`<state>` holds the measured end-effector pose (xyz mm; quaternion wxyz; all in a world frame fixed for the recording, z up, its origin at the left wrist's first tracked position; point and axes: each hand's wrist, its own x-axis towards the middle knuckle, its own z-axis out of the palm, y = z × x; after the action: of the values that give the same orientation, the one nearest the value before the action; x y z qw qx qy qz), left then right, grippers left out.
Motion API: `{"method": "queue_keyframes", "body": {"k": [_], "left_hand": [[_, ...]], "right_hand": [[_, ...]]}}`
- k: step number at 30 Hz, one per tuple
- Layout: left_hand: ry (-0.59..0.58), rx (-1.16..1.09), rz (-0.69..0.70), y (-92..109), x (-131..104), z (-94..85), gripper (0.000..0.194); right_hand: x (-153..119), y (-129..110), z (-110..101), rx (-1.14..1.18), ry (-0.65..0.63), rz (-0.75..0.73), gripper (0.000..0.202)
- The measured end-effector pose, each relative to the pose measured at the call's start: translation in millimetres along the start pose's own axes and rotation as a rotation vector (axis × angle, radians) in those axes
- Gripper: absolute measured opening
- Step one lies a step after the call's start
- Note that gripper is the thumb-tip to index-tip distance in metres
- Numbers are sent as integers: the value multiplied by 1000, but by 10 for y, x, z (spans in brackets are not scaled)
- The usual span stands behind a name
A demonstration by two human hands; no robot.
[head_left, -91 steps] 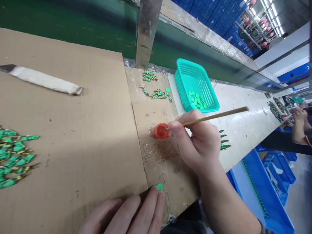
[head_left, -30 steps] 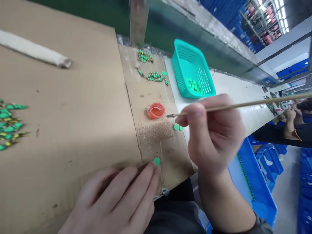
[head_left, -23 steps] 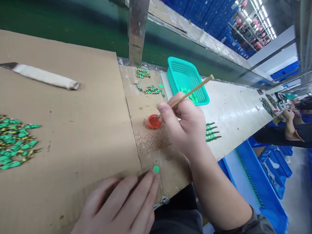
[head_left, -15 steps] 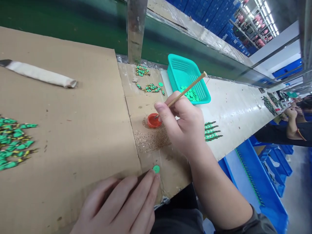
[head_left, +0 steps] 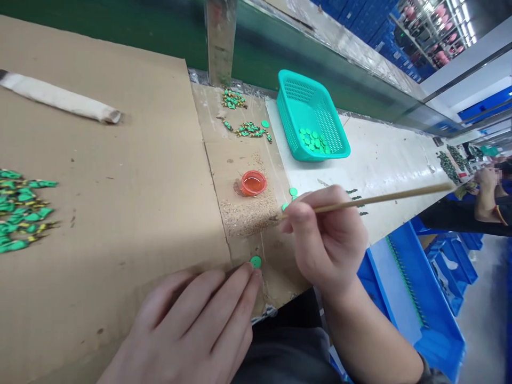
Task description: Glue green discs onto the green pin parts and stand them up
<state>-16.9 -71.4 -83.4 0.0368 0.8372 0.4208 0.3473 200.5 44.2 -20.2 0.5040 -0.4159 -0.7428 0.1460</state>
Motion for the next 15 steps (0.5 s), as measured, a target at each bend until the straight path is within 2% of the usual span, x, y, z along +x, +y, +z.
{"method": "queue_keyframes", "body": {"k": [3, 6, 15], "left_hand": [[-11, -4, -31, 16, -30, -9, 36], [-26, 1, -27, 18, -52, -22, 36], [-45, 9, -29, 15, -49, -24, 35]], "right_hand": [[-128, 34, -14, -36, -77, 0, 27], [-138, 62, 18, -37, -120, -29, 26], [-119, 51, 44, -27, -140, -54, 26]]}}
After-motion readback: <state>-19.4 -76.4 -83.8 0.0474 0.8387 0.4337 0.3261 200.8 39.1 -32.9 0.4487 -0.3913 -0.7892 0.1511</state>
